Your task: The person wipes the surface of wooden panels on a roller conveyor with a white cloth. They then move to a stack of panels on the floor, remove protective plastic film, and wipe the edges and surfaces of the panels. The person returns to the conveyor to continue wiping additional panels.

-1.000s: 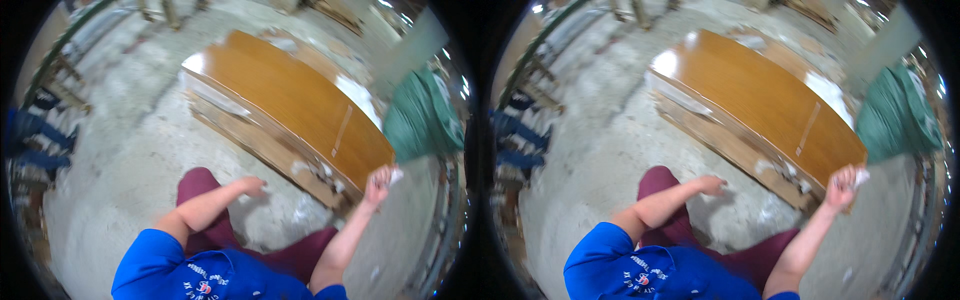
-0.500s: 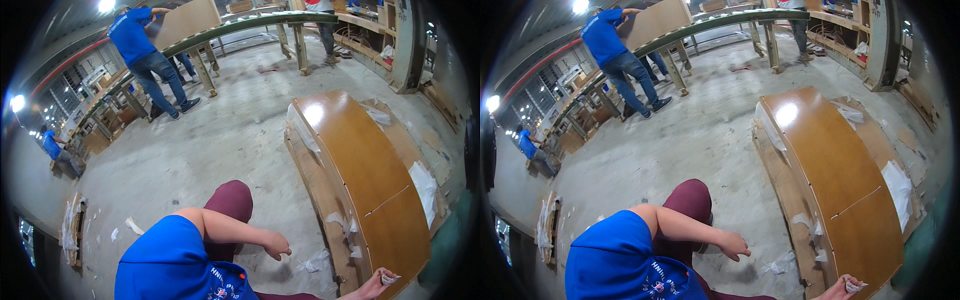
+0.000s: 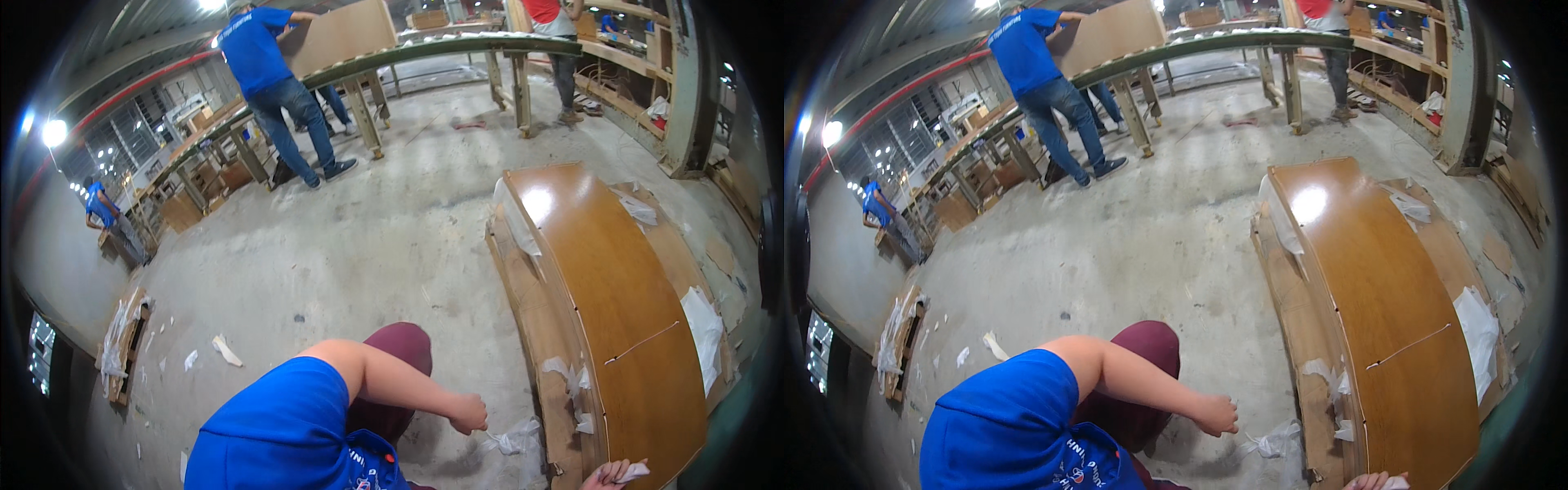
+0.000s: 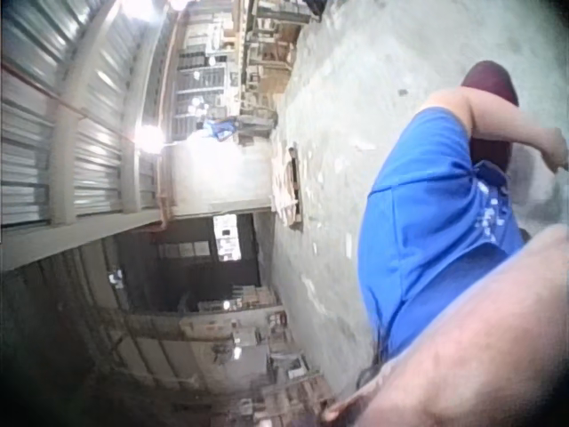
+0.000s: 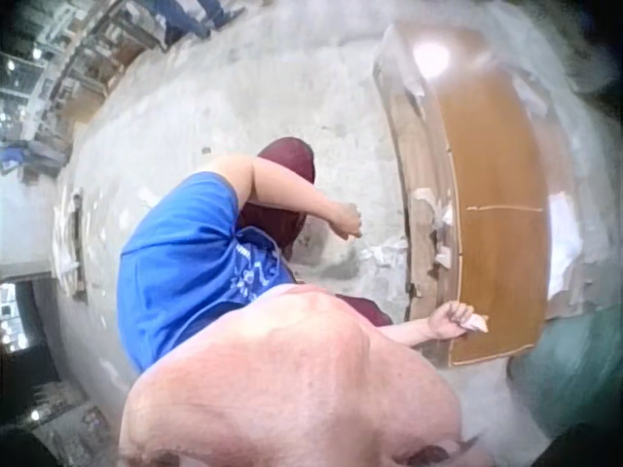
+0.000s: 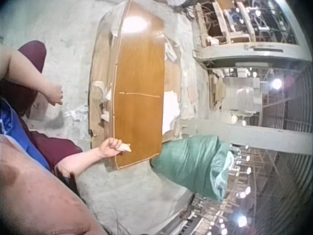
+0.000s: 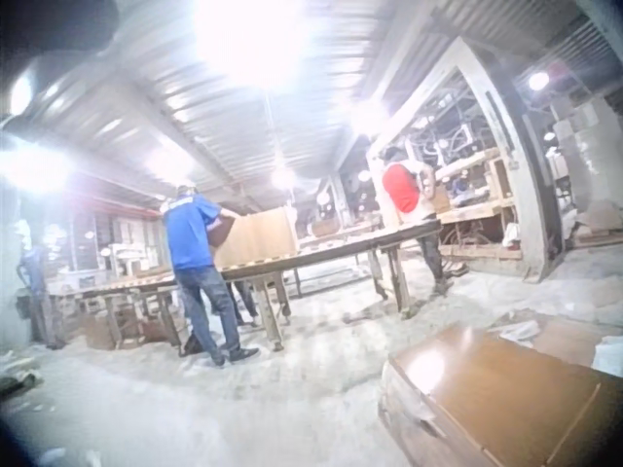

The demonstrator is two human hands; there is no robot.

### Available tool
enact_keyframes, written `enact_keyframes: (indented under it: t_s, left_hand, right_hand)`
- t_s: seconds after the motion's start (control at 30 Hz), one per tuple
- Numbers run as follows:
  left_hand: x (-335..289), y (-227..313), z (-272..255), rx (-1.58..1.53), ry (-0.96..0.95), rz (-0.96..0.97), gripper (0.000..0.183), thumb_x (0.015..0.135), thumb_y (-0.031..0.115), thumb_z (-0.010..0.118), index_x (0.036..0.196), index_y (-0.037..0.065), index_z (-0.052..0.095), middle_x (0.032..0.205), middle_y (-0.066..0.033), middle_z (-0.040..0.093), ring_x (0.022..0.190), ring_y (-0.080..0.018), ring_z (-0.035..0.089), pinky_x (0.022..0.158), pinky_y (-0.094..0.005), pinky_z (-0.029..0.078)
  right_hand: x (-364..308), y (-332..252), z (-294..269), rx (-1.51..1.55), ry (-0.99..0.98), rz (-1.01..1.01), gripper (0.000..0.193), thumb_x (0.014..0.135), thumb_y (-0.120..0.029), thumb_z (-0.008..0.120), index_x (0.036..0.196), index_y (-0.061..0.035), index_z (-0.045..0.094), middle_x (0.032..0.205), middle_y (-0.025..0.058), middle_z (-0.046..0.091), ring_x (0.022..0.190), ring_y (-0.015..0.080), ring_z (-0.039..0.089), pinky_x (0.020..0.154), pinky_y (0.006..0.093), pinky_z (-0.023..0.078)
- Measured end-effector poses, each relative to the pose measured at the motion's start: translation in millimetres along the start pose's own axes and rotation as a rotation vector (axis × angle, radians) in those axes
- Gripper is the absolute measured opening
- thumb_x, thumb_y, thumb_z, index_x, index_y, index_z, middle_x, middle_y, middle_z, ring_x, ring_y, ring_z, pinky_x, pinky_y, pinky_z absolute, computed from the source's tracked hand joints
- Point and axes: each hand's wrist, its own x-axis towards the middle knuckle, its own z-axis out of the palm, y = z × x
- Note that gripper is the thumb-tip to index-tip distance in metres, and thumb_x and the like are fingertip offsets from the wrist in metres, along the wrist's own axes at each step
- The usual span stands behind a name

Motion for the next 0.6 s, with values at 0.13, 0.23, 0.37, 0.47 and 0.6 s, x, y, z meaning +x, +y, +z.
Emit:
enact_keyframes:
  t_s: [0.13,0.23,0.37,0.47,0.6]
  left_hand:
    - [26.1,13.5,0.8,-0.147,0.001,0.099,0.036,0.078,0.031,0.059,0.102,0.005,0.059,0.092,-0.0167,0.063,0.091,-0.0347,0.060,0.075,-0.0471,0.047]
    - [40.6,13.0,14.0,-0.277,-0.035,0.228,0.042,0.077,0.034,0.060,0.109,0.006,0.061,0.098,-0.0189,0.064,0.094,-0.0368,0.060,0.080,-0.0469,0.047]
    - [69.9,-3.3,25.6,-0.007,-0.334,0.187,0.041,0.077,0.027,0.059,0.112,0.005,0.059,0.102,-0.0185,0.063,0.096,-0.0353,0.060,0.081,-0.0453,0.047]
    - [89.3,-2.3,18.6,-0.023,-0.356,0.224,0.041,0.076,0.027,0.059,0.111,0.005,0.060,0.103,-0.0176,0.063,0.097,-0.0345,0.060,0.081,-0.0442,0.048]
    - [109.3,-8.5,29.2,-0.191,-0.168,0.310,0.042,0.075,0.027,0.060,0.110,0.004,0.061,0.103,-0.0180,0.064,0.097,-0.0341,0.060,0.081,-0.0434,0.048]
  right_hand:
    - [-23.4,-28.3,-4.7,-0.027,0.037,-0.105,0.029,0.094,-0.022,0.041,0.115,-0.0087,0.056,0.057,-0.0041,0.032,0.045,0.0069,0.026,0.044,0.0222,0.022]
    - [-27.1,-30.3,-2.4,-0.047,0.141,-0.214,0.028,0.092,-0.020,0.043,0.113,-0.0076,0.057,0.055,-0.0053,0.030,0.043,0.0057,0.023,0.042,0.0204,0.020]
    - [-21.7,-17.8,-1.3,-0.109,0.296,-0.274,0.026,0.091,-0.021,0.044,0.109,-0.0075,0.058,0.055,-0.0062,0.029,0.042,0.0053,0.021,0.040,0.0196,0.019]
    - [-31.2,-12.0,9.1,-0.221,0.239,-0.300,0.028,0.093,-0.022,0.041,0.110,-0.0042,0.055,0.053,-0.0033,0.032,0.042,0.0066,0.025,0.040,0.0205,0.022]
    - [-39.5,22.6,24.1,-0.309,0.210,-0.142,0.035,0.095,-0.027,0.037,0.114,-0.0010,0.052,0.054,0.0024,0.036,0.044,0.0107,0.030,0.044,0.0240,0.028]
